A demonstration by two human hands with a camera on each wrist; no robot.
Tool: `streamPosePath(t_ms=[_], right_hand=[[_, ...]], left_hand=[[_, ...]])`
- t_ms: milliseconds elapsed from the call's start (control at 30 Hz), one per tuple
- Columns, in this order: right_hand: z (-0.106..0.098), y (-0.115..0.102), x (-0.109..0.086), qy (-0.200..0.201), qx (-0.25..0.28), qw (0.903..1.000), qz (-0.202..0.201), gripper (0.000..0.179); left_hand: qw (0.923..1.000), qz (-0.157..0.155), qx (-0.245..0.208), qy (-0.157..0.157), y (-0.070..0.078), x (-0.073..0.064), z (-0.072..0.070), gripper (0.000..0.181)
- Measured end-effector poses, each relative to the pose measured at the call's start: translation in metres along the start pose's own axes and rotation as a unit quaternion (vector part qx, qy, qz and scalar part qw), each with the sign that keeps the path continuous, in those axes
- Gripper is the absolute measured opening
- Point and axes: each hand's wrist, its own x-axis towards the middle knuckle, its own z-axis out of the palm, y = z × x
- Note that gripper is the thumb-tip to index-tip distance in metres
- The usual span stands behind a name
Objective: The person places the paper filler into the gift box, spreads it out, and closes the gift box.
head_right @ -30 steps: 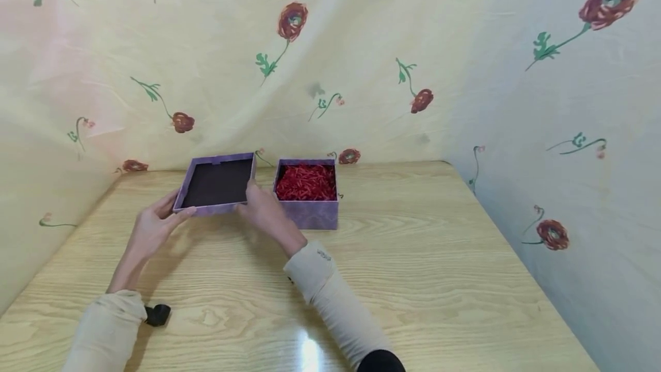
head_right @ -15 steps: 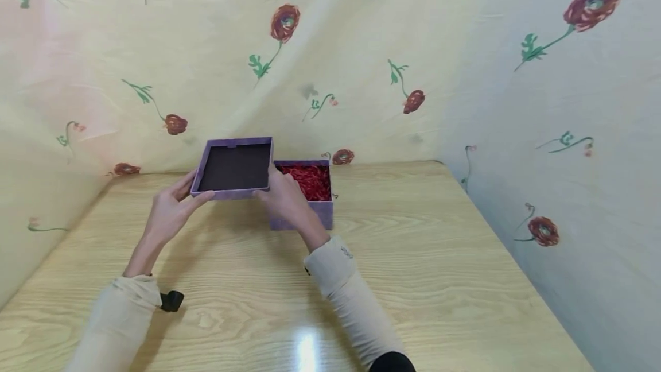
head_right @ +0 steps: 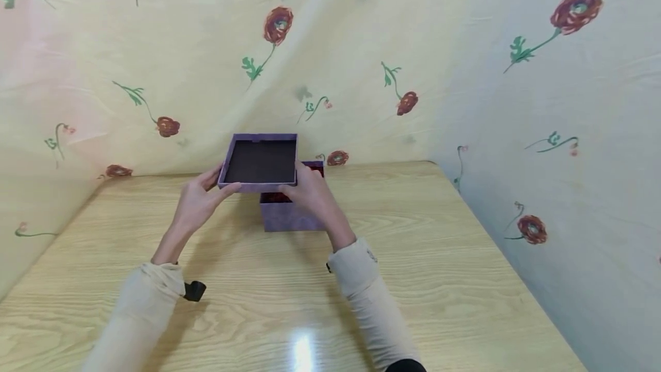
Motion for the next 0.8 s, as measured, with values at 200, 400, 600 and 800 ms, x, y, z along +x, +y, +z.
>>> streamPosePath(t_ms=[200,400,600,800], right_hand=[[-0.015,0.01,-0.008,-0.007,0.018,0.9997,0.013,0.077],[-0.027,0.018,-0.014,-0.008,0.032,0.9995,-0.003,0.072],[-0.036,0.026,-0.021,-0.006,0.031,0.9995,-0.008,0.068],[-0.04,0.03,-0.023,-0.001,0.038,0.9991,-0.019,0.058]], left_hand=[[0.9999,0.009,-0.003,-0.005,0.01,0.003,0.016,0.082],[0.9998,0.001,-0.015,-0.012,0.018,0.003,0.028,0.085],[0.999,-0.014,-0.038,-0.02,0.026,0.002,0.039,0.086],[0.9985,-0.018,-0.05,-0.016,0.03,0.001,0.048,0.083]])
